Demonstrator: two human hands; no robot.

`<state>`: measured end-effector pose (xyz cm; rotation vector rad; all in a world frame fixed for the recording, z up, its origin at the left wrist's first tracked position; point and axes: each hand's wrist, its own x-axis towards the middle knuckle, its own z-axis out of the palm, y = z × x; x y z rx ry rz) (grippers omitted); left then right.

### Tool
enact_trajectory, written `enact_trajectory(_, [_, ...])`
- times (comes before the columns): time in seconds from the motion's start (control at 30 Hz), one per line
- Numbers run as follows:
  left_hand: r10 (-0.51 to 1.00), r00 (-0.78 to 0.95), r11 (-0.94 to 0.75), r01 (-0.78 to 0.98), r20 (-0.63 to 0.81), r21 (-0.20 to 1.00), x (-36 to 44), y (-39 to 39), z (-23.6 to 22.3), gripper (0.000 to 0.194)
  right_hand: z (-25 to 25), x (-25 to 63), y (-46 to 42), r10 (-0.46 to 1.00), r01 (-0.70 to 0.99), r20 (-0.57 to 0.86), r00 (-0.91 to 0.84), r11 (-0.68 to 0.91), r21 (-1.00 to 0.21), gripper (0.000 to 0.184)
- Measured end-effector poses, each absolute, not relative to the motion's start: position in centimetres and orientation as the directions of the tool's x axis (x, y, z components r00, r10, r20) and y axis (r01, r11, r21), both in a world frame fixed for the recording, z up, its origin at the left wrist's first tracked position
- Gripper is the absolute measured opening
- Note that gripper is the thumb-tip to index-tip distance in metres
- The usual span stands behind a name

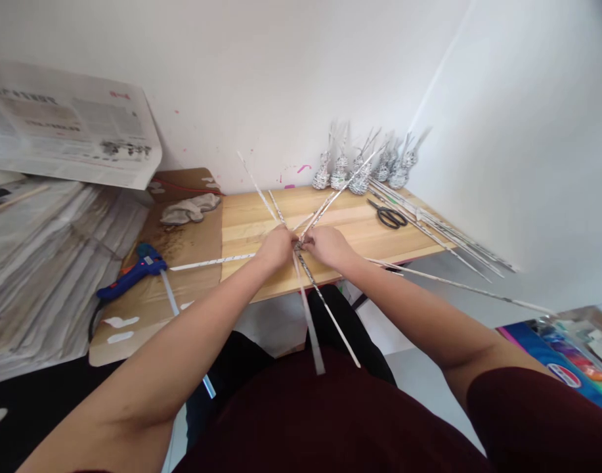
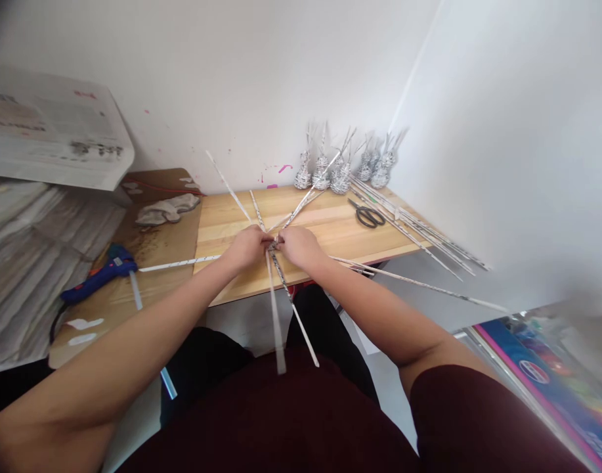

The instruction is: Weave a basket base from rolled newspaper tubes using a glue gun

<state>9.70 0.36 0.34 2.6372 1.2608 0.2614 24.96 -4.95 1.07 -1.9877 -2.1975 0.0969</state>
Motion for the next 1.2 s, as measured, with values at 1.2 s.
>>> enact_trajectory(1.2, [0.549,0.806,-0.825,0.564,0.221,-0.011,8.6,-2.5,-1.1,0.040,1.2,25.2,-6.6,0.997,0.975,0.033,-0.064,0.069,-0.211,0.024])
